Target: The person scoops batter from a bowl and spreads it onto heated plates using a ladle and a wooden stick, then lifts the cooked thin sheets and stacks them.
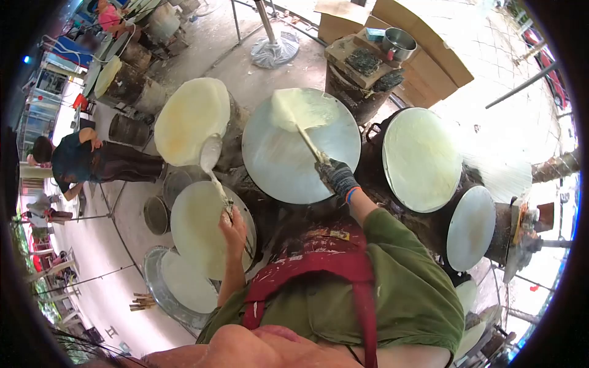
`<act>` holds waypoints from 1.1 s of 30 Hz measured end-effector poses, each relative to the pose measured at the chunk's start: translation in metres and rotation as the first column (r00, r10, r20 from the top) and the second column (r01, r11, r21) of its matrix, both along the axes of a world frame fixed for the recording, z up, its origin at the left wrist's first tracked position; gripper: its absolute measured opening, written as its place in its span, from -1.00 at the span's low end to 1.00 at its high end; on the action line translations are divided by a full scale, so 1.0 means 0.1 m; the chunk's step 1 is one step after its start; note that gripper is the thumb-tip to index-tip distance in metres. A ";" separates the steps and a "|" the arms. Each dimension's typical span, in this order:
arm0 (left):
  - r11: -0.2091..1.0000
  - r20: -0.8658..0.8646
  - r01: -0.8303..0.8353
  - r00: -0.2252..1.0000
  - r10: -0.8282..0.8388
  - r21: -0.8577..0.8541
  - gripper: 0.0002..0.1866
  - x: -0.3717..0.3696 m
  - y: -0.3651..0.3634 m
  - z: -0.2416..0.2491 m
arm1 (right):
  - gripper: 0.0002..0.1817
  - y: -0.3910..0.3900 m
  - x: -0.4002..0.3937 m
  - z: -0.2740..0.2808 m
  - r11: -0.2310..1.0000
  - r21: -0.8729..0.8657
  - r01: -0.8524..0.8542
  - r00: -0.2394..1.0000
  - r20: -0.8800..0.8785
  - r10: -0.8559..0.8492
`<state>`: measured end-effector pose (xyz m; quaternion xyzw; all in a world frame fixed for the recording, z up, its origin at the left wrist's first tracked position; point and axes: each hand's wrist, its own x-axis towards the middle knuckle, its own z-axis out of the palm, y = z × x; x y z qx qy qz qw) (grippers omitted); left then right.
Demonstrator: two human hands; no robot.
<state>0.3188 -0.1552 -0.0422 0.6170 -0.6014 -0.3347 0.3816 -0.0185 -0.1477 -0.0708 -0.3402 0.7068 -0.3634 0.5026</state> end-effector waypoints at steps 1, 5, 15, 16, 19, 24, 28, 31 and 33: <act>0.999 0.040 0.003 0.999 -0.001 -0.041 -0.87 0.05 0.04 -0.11 | -0.68 -0.06 -0.03 -0.09 0.999 0.035 -0.026 0.996 0.082 0.023; 0.996 0.075 -0.080 0.994 0.082 -0.036 -0.85 0.09 0.23 -0.22 | -0.70 -0.01 -0.83 -0.07 0.956 -0.239 -0.169 0.908 -0.414 0.057; 0.951 0.044 -0.224 0.975 0.219 0.215 -0.77 -0.35 0.55 0.19 | -0.72 -0.32 -1.13 -0.25 0.916 -0.176 -0.360 0.905 -0.305 0.297; 0.951 0.034 -0.226 0.974 0.224 0.212 -0.77 -0.38 0.57 0.21 | -0.70 -0.40 -1.30 -0.17 0.945 -0.126 -0.301 0.935 -0.235 0.266; 0.890 -0.055 -0.279 0.946 0.320 0.361 -0.75 -0.52 0.59 0.33 | -0.69 -0.59 -1.33 -0.02 0.928 0.054 -0.370 0.929 0.018 0.369; 0.937 0.010 -0.226 0.973 0.232 0.266 -0.78 -0.45 0.71 -0.14 | -0.67 -0.64 -1.28 -0.47 0.703 -0.339 -0.625 0.777 -0.178 0.604; 0.931 0.049 -0.249 0.968 0.245 0.268 -0.77 -0.45 0.79 -0.14 | -0.65 -1.05 -1.78 -0.80 0.757 -0.273 -0.594 0.803 -0.262 0.536; 0.930 0.045 -0.262 0.965 0.259 0.257 -0.77 -0.49 0.84 -0.12 | -0.65 -0.97 -1.32 -0.30 0.800 -0.024 -0.600 0.797 0.074 0.600; 0.910 0.029 -0.286 0.956 0.291 0.300 -0.77 -0.57 0.86 0.00 | -0.62 -0.88 -1.23 -0.12 0.719 -0.004 -0.695 0.718 -0.042 0.695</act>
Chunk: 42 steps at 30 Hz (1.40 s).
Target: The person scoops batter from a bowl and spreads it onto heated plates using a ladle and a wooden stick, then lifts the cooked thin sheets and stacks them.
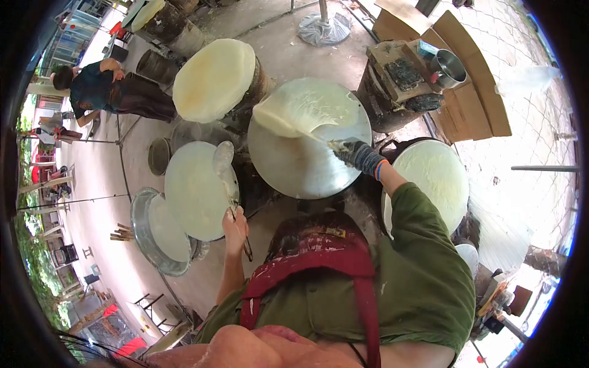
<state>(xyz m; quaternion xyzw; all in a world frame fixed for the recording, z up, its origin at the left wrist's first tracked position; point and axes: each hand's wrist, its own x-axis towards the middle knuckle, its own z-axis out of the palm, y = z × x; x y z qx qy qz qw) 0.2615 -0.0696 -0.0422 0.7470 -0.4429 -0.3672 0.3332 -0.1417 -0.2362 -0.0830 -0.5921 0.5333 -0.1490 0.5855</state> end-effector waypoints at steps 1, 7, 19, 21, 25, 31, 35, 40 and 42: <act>1.000 -0.020 -0.020 1.000 0.020 0.024 -0.77 -0.04 -0.04 0.05 | -0.61 0.00 -0.05 -0.05 0.999 0.028 -0.030 1.000 -0.007 0.030; 0.998 0.251 0.061 0.967 -0.054 -0.020 -0.76 0.20 -0.48 -0.29 | -0.67 -0.48 -0.30 -0.06 0.997 -0.005 0.080 0.983 -0.166 -0.080; 0.915 0.620 0.297 0.673 -0.404 0.275 -0.77 -0.24 -1.18 0.17 | -0.73 -0.34 -0.36 -0.02 0.991 0.039 0.127 0.992 -0.015 -0.126; 0.886 0.674 0.364 0.580 -0.457 0.287 -0.79 -0.17 -1.05 0.15 | -0.74 -0.29 -0.16 0.10 0.990 0.136 0.020 0.998 0.049 -0.027; 0.820 0.687 0.477 0.481 -0.544 0.315 -0.81 0.02 -0.55 0.25 | -0.77 0.03 -0.23 0.09 0.950 0.305 -0.062 0.994 0.106 0.030; 0.756 0.483 0.565 0.587 -0.650 0.331 -0.79 -0.01 0.20 0.14 | -0.46 1.27 -0.14 0.37 0.845 0.502 0.184 0.859 0.335 -0.386; 0.680 0.154 0.720 0.663 -0.733 0.139 -0.73 0.16 -0.02 0.48 | -0.53 1.88 0.86 0.21 0.720 0.692 0.055 0.420 0.638 -0.645; 0.878 -0.023 0.405 0.905 -0.424 -0.256 -0.86 0.79 -0.01 0.62 | -0.71 1.58 2.68 -0.11 0.637 0.556 0.533 0.438 0.463 -0.770; 0.866 0.021 0.356 0.928 -0.373 -0.352 -0.87 1.14 -0.03 0.43 | -0.74 1.47 3.06 -0.81 0.742 0.114 0.660 0.717 0.197 -0.669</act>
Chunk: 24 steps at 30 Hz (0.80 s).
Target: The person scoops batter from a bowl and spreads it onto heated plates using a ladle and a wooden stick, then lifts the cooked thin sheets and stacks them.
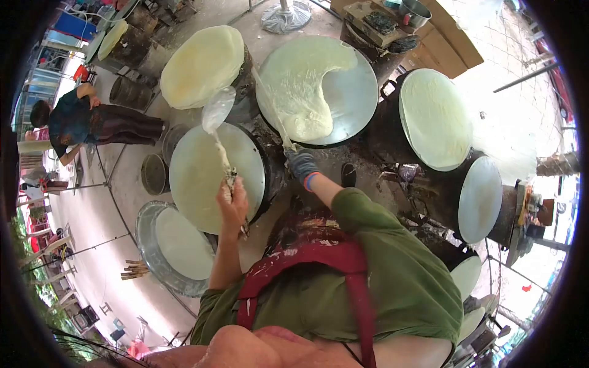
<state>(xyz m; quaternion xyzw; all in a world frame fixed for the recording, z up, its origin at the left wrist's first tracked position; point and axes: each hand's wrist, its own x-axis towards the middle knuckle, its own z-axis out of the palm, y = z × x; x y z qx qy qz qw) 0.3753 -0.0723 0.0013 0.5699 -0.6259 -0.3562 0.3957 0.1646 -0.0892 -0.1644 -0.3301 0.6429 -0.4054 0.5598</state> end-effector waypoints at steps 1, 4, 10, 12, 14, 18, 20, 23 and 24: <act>0.968 -0.088 -0.061 0.993 0.085 0.242 -0.91 0.13 0.05 -0.03 | -0.77 -0.01 0.08 -0.56 0.994 -0.072 -0.087 0.857 -0.515 0.037; 0.853 -0.345 -0.077 0.893 0.289 0.516 -0.91 0.32 0.22 0.05 | -0.75 0.19 -0.10 -0.85 0.990 -0.140 -0.006 0.619 -0.778 -0.106; 0.890 -0.234 -0.070 0.953 0.194 0.450 -0.87 0.51 0.57 -0.10 | -0.73 0.43 -0.65 0.19 0.997 0.045 0.057 0.681 -0.732 -0.006; 0.839 -0.304 -0.061 0.916 0.263 0.540 -0.89 0.35 0.66 0.08 | -0.75 0.57 -0.51 -0.23 0.877 0.101 -0.469 0.005 -0.993 0.117; 0.818 -0.353 -0.042 0.888 0.293 0.574 -0.89 0.19 0.71 0.17 | -0.80 0.57 -0.45 0.57 0.989 0.013 -0.145 0.576 -0.812 0.095; 0.822 -0.350 -0.023 0.897 0.268 0.570 -0.88 -0.16 0.83 0.33 | -0.79 0.62 -1.20 0.56 1.000 -0.010 -0.017 0.589 -0.808 0.003; 0.833 -0.308 -0.050 0.916 0.258 0.552 -0.84 -0.38 0.87 0.38 | -0.78 0.45 -1.60 0.62 0.998 0.054 0.033 0.635 -0.772 0.021; 0.848 -0.242 -0.120 0.930 0.278 0.517 -0.77 -0.69 0.96 0.42 | -0.77 0.40 -1.70 0.26 0.999 -0.016 -0.043 0.684 -0.729 0.017; 0.846 -0.237 -0.139 0.925 0.296 0.516 -0.77 -0.80 0.99 0.46 | -0.75 0.50 -1.67 0.38 0.990 -0.009 -0.138 0.653 -0.752 0.084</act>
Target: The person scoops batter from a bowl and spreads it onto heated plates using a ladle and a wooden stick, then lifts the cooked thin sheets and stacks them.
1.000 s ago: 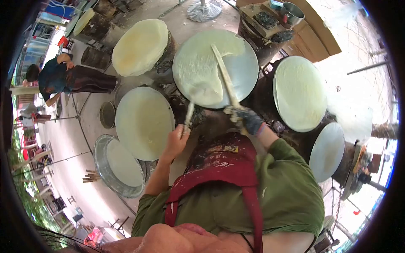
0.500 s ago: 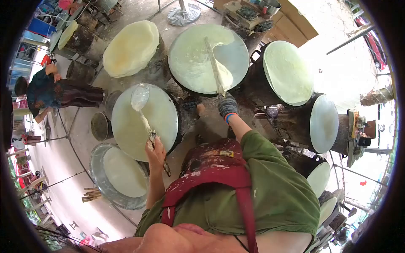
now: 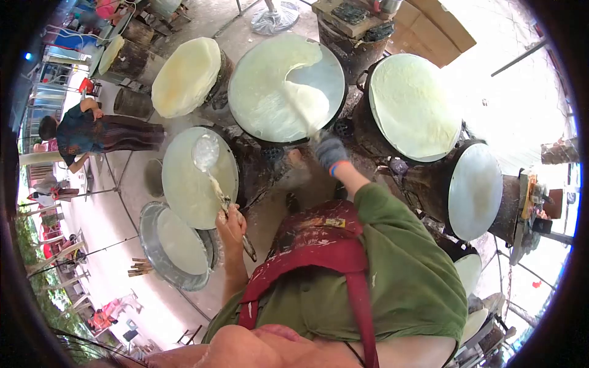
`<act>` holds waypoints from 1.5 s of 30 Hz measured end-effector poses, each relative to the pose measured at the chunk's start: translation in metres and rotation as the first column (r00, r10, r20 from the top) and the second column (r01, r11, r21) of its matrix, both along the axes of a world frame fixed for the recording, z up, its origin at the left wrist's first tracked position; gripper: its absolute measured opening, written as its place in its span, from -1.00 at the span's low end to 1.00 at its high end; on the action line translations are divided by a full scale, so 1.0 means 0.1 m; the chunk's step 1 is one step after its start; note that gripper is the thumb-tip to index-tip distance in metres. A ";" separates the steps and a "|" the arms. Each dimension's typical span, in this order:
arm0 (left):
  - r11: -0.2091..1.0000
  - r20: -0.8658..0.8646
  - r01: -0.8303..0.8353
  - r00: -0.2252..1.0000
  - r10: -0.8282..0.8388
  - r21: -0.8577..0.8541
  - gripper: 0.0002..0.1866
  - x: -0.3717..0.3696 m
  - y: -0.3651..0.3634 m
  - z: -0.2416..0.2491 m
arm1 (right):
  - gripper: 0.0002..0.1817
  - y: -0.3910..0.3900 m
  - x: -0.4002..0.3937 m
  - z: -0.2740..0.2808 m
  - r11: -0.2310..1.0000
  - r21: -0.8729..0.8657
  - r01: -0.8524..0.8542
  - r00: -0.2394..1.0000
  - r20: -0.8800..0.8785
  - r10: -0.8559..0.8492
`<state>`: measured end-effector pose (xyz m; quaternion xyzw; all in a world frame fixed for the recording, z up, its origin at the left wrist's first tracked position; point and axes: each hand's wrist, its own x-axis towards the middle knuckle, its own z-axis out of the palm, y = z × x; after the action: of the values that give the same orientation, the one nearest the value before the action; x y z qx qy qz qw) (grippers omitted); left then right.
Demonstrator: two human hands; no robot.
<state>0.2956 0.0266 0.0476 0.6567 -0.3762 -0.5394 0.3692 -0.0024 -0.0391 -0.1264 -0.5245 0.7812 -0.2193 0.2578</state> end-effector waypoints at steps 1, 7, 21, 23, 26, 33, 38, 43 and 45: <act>1.000 0.001 -0.020 1.000 0.020 -0.002 -0.77 -0.09 0.02 0.03 | -0.73 0.20 0.06 0.26 0.995 0.003 -0.095 0.995 -0.038 0.096; 0.998 0.019 -0.051 0.999 0.050 0.032 -0.78 -0.33 0.11 -0.01 | -0.69 -0.07 -0.71 0.40 0.997 0.074 -0.019 0.997 -0.077 0.025; 0.992 0.029 -0.004 1.000 0.001 0.125 -0.85 -0.61 -0.13 -0.09 | -0.71 -0.82 -1.28 0.19 0.998 -0.070 -0.011 0.976 -0.220 -0.005; 0.991 0.045 -0.021 0.999 0.016 0.129 -0.87 -0.60 -0.10 -0.11 | -0.71 -1.35 -1.42 0.23 0.997 -0.071 0.011 0.954 -0.297 -0.031; 0.989 0.123 -0.034 0.992 0.016 0.145 -0.83 -0.62 -0.02 -0.12 | -0.68 -1.84 -1.28 0.50 0.990 -0.135 0.042 0.936 -0.342 -0.086; 0.995 0.097 0.020 0.995 -0.030 0.102 -0.81 -0.89 -0.13 0.07 | -0.67 -0.22 -1.04 -0.06 0.923 -0.270 0.273 0.872 0.476 -0.119; 0.993 0.038 0.101 0.994 -0.104 0.067 -0.76 -1.12 -0.36 0.02 | -0.67 0.31 -1.16 0.13 0.915 0.330 0.231 0.230 0.896 -0.381; 0.949 0.033 0.313 0.949 -0.312 -0.038 -0.73 -1.44 -1.18 -0.05 | -0.73 0.01 -1.51 0.10 0.932 0.274 0.239 0.486 0.797 -0.359; 0.929 0.069 0.368 0.929 -0.364 -0.049 -0.74 -1.59 -1.65 -0.20 | -0.71 0.01 -1.48 0.11 0.945 0.307 0.115 0.558 0.767 -0.317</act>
<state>0.1366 -0.1382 0.0279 0.5788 -0.5190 -0.5677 0.2709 -0.1503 -0.0381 -0.1150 -0.2346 0.6563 -0.3746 0.6115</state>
